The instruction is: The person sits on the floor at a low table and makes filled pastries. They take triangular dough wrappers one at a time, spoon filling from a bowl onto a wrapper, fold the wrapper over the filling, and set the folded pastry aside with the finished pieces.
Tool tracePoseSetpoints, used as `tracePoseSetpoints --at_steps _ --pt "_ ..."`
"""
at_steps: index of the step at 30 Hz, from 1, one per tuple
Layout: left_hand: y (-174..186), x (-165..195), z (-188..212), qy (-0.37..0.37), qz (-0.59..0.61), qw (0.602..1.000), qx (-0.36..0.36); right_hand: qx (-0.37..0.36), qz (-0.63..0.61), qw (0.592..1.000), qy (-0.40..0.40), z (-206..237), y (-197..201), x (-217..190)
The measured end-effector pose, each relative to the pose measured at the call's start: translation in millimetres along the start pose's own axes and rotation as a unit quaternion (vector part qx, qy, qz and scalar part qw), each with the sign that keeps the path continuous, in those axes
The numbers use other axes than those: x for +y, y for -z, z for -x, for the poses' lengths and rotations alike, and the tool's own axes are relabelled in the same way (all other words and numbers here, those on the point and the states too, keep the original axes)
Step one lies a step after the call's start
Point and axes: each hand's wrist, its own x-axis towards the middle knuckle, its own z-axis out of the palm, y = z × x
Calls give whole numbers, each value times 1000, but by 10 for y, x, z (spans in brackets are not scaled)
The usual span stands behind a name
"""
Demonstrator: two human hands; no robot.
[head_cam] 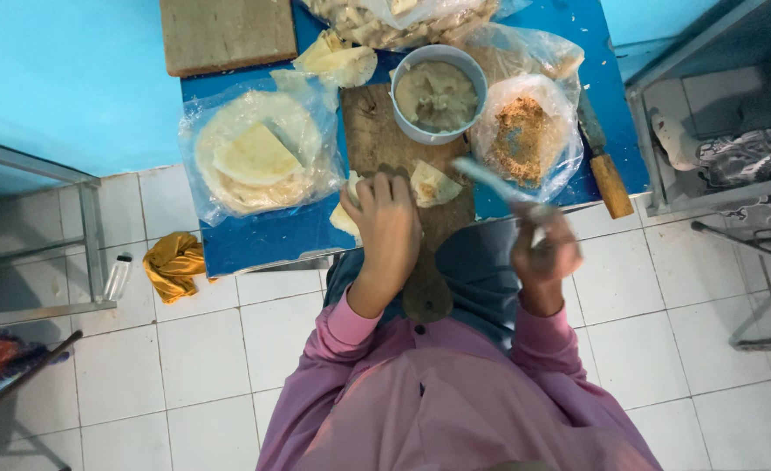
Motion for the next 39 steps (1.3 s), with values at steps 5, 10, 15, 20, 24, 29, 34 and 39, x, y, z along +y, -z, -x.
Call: tracePoseSetpoints --at_steps 5,10,15,20,24,29,34,39 --pt "9 16 13 24 12 1000 1 54 51 990 -117 -146 57 229" --pt "14 36 5 14 -24 1000 -5 -58 125 989 -52 -260 -58 80" --pt "20 15 23 -13 5 1000 4 -141 78 984 -81 -165 -326 -249" --pt "33 0 27 -38 54 998 -3 -166 35 975 -145 -158 -425 -337" --pt "21 5 3 -48 126 991 -14 -170 8 971 -169 -166 -442 -313" --pt "15 -1 9 -64 179 982 -13 -171 -3 970 -176 -156 -475 -296" --pt "12 -41 22 -87 200 976 -7 -181 9 974 -139 -225 -479 -319" --pt "-63 -76 38 -92 205 974 7 -178 -1 973 -146 -270 -495 -320"
